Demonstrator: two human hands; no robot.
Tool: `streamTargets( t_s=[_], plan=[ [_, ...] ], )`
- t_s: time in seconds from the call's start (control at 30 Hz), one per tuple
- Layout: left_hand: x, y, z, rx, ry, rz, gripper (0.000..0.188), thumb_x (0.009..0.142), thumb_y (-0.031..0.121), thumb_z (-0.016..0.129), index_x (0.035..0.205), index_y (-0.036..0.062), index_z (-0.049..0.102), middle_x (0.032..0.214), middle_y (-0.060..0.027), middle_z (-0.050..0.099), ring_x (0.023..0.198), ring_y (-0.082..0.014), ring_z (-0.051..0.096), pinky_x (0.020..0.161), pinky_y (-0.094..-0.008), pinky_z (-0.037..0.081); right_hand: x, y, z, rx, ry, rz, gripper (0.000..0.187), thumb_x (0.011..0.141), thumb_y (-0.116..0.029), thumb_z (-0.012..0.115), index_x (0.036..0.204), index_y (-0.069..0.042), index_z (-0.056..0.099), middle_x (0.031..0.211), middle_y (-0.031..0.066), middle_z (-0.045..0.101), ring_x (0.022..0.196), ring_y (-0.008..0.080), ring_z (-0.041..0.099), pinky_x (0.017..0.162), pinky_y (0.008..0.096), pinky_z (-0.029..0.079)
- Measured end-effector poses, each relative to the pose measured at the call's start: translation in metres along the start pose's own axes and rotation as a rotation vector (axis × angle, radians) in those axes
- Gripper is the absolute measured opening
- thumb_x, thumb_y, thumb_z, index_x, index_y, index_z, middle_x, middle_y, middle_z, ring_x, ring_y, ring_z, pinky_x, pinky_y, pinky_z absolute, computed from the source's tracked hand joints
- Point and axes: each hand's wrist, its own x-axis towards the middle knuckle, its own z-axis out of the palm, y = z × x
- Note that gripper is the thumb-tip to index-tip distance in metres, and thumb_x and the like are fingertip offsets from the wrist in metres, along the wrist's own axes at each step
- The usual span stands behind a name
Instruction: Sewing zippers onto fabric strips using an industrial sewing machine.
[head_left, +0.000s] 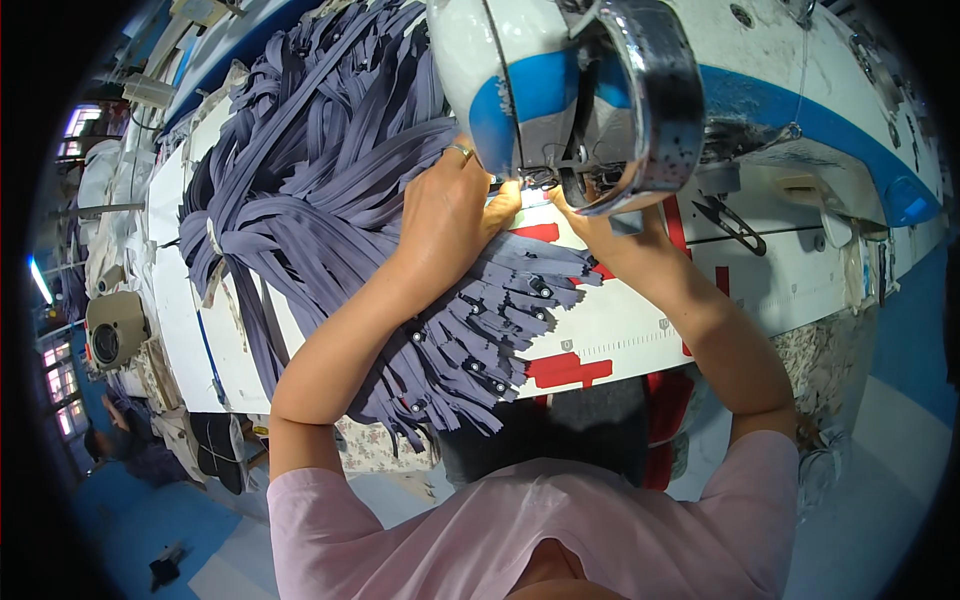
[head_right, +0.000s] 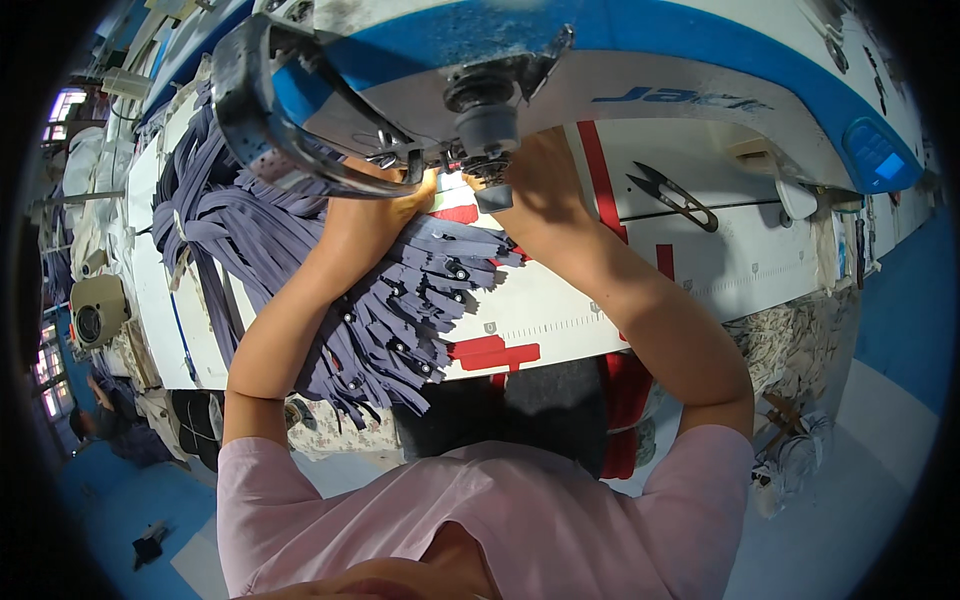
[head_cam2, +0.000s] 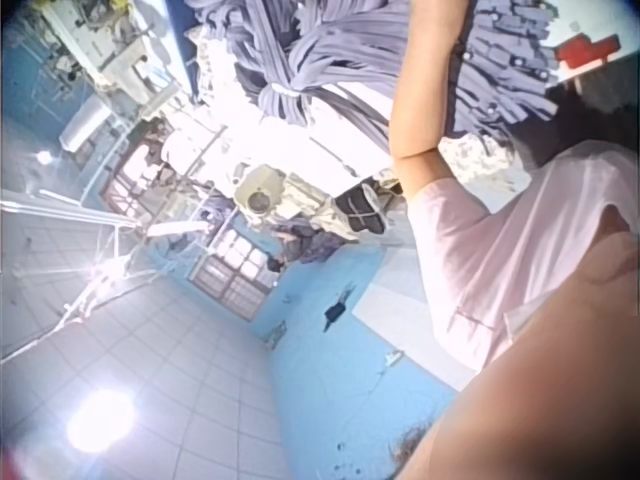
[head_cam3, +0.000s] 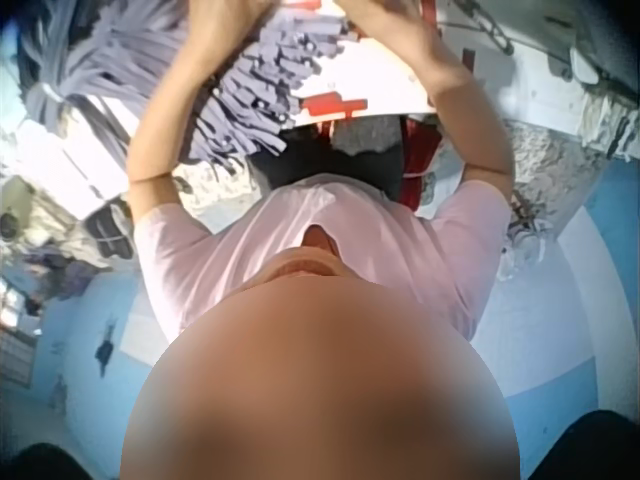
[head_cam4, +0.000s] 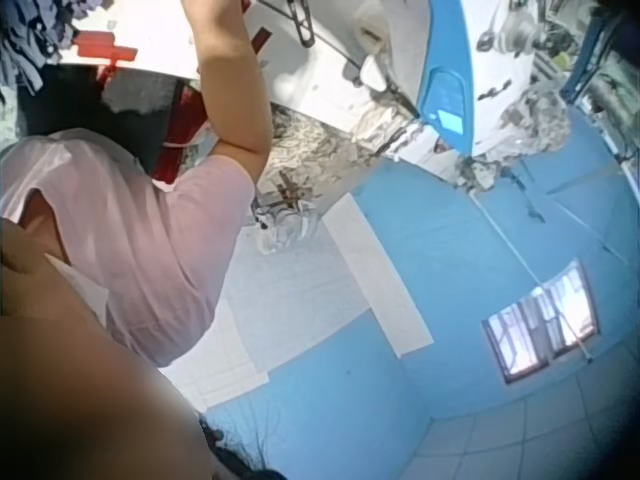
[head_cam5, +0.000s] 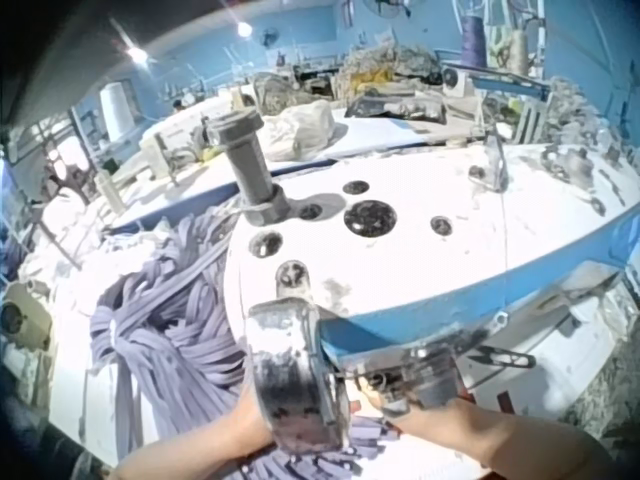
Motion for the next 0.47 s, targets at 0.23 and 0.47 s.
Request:
streamTargets(
  t_s=[0.23, 0.47],
  plan=[
    [0.0, -0.002, 0.002, 0.007, 0.007, -0.033, 0.026, 0.081, 0.019, 0.074, 0.086, -0.0037, 0.063, 0.089, -0.0183, 0.062, 0.072, -0.0372, 0.065, 0.061, -0.0454, 0.052, 0.004, -0.002, 0.05, -0.224, 0.55, -0.084, 0.064, 0.084, -0.003, 0.065, 0.144, -0.009, 0.043, 0.133, 0.0182, 0.052, 0.115, 0.0371, 0.059, 0.086, 0.05, 0.06],
    [0.001, -0.005, 0.002, 0.016, -0.07, -0.051, 0.028, 0.08, 0.02, 0.075, 0.093, -0.0014, 0.062, 0.086, -0.0172, 0.062, 0.072, -0.0371, 0.066, 0.06, -0.046, 0.052, 0.002, -0.001, 0.026, 0.198, 0.657, -0.045, 0.063, 0.082, 0.0, 0.071, 0.139, -0.004, 0.043, 0.128, 0.0164, 0.055, 0.11, 0.0292, 0.061, 0.087, 0.0478, 0.058]
  ],
)
